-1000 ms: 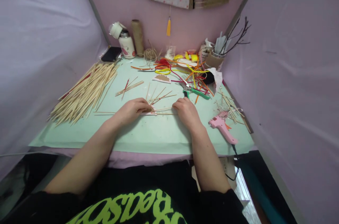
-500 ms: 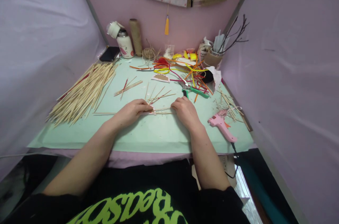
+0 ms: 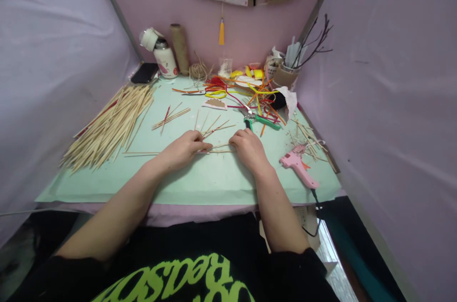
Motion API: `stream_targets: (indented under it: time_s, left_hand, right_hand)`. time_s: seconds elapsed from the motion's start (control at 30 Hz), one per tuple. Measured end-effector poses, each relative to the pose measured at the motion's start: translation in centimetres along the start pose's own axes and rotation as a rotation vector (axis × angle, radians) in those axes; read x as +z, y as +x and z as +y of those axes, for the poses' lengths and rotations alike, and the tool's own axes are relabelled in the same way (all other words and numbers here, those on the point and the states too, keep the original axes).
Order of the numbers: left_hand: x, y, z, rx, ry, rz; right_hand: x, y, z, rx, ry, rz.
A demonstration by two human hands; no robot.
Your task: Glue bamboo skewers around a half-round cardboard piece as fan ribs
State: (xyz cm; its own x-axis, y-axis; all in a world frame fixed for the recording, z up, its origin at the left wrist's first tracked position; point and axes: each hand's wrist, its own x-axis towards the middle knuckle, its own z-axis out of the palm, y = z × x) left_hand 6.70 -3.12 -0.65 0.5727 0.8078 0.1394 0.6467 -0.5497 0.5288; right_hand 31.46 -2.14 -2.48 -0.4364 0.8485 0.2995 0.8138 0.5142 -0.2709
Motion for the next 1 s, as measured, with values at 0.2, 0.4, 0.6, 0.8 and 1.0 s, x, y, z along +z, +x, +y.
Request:
stream_targets:
  time_s: [0.2, 0.4, 0.6, 0.8, 1.0]
  left_hand:
    - [0.3, 0.4, -0.17, 0.103, 0.199, -0.023]
    - [0.43, 0.43, -0.66, 0.11, 0.166, -0.016]
    - [0.42, 0.71, -0.9, 0.038, 0.132, -0.065]
    - [0.36, 0.77, -0.78, -0.001, 0.174, -0.111]
    - [0.23, 0.84, -0.57, -0.028, 0.22, -0.134]
  right_hand:
    - [-0.03, 0.06, 0.02, 0.002, -0.002, 0.001]
    - [0.13, 0.11, 0.01, 0.013, -0.012, 0.012]
    - [0.17, 0.13, -0.09, 0.025, -0.032, -0.002]
    - [0.19, 0.2, -0.19, 0.042, -0.048, -0.013]
    - [0.44, 0.2, -0.03, 0.028, -0.068, -0.005]
